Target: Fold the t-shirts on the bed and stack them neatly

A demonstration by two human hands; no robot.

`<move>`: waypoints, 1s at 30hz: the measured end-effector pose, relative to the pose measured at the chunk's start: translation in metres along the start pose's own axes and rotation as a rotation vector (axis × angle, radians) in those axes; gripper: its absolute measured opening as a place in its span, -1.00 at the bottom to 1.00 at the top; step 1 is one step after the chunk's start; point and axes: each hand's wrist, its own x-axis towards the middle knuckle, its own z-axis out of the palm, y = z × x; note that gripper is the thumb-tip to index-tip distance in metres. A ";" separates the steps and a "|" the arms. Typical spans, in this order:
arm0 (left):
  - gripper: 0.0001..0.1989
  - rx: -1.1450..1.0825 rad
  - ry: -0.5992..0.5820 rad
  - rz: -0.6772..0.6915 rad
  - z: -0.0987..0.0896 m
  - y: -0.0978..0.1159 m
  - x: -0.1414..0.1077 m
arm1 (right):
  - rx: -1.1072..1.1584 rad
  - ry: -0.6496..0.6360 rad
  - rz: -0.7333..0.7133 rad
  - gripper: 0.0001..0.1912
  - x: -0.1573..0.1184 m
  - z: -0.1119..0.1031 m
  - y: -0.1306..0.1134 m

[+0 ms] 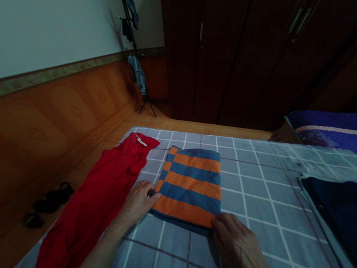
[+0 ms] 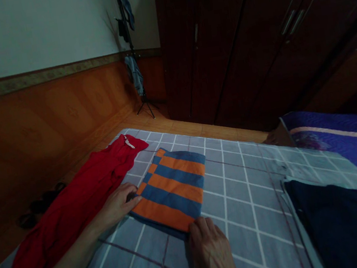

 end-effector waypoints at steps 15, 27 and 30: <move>-0.83 0.141 -0.019 -0.200 0.022 0.010 -0.019 | -0.018 -0.025 0.036 -0.67 -0.010 -0.004 -0.005; -0.65 -0.865 -0.282 -0.351 0.015 0.079 -0.063 | -0.066 0.092 -0.075 -0.80 -0.030 -0.082 0.034; -0.80 -0.687 -0.626 -0.369 0.024 0.072 -0.093 | -0.017 -0.024 -0.121 -0.79 -0.068 -0.097 0.049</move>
